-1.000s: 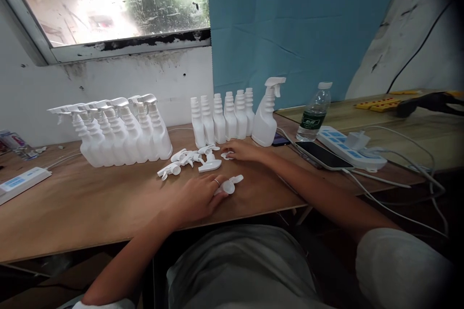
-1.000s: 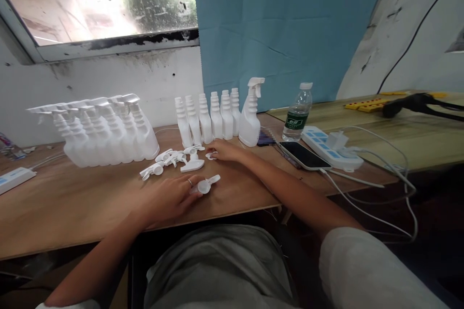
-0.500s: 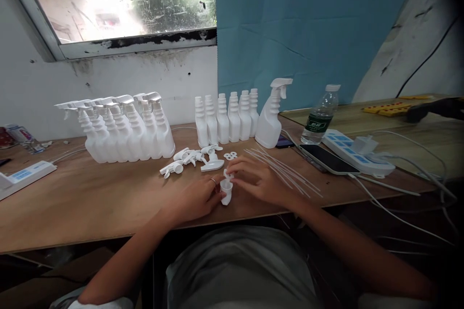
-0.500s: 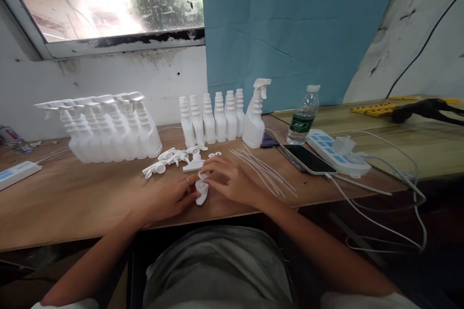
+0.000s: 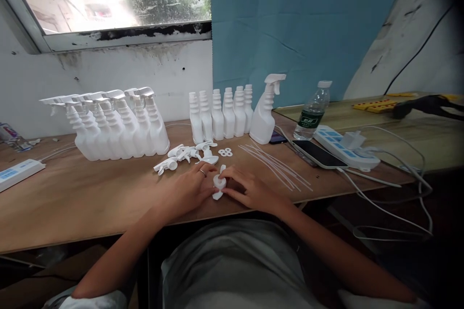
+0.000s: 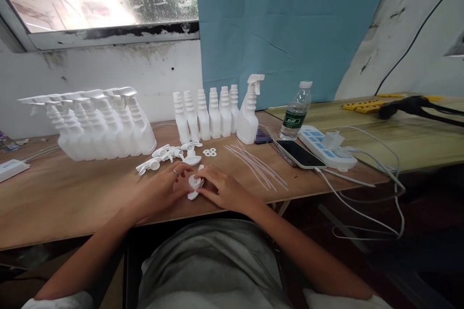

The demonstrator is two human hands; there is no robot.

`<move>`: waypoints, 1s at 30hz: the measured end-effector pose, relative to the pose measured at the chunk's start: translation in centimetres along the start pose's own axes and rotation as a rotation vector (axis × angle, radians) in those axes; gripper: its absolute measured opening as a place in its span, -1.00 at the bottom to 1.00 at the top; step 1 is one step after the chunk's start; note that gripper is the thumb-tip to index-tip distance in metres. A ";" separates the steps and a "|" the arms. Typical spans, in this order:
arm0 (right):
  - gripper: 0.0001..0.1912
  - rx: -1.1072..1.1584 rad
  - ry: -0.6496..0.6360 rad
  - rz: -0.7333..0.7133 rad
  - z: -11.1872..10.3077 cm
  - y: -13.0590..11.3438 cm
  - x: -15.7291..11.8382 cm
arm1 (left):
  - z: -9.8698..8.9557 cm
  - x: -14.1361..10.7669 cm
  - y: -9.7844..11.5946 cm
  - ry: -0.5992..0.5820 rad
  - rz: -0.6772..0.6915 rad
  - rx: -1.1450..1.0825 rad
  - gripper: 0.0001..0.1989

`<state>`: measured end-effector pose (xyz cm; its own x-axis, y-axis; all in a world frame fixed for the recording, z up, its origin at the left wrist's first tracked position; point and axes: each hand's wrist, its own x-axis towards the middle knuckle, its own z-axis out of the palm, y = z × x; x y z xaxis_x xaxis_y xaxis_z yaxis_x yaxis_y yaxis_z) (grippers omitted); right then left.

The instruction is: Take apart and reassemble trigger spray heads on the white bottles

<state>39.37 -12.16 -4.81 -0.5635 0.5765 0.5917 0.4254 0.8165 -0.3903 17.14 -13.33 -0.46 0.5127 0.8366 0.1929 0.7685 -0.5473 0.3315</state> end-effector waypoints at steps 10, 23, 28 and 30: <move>-0.75 -0.215 0.075 -0.120 0.4 0.3 0.2 | -0.3 0.2 0.6 -0.081 0.111 0.133 -0.58; -0.82 -0.194 0.066 -0.122 0.5 0.3 -0.1 | -0.3 0.1 0.6 -0.108 0.153 0.193 -0.80; -0.82 -0.143 0.068 -0.098 0.5 0.3 -0.1 | -0.4 0.2 0.6 -0.107 0.159 0.214 -0.78; -0.81 -0.131 0.077 -0.104 0.5 0.4 -0.1 | -0.4 0.2 0.6 -0.106 0.163 0.209 -0.77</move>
<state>39.20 -11.89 -5.38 -0.5552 0.4809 0.6786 0.4594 0.8575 -0.2318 17.53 -13.52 0.13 0.6648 0.7362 0.1266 0.7291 -0.6764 0.1047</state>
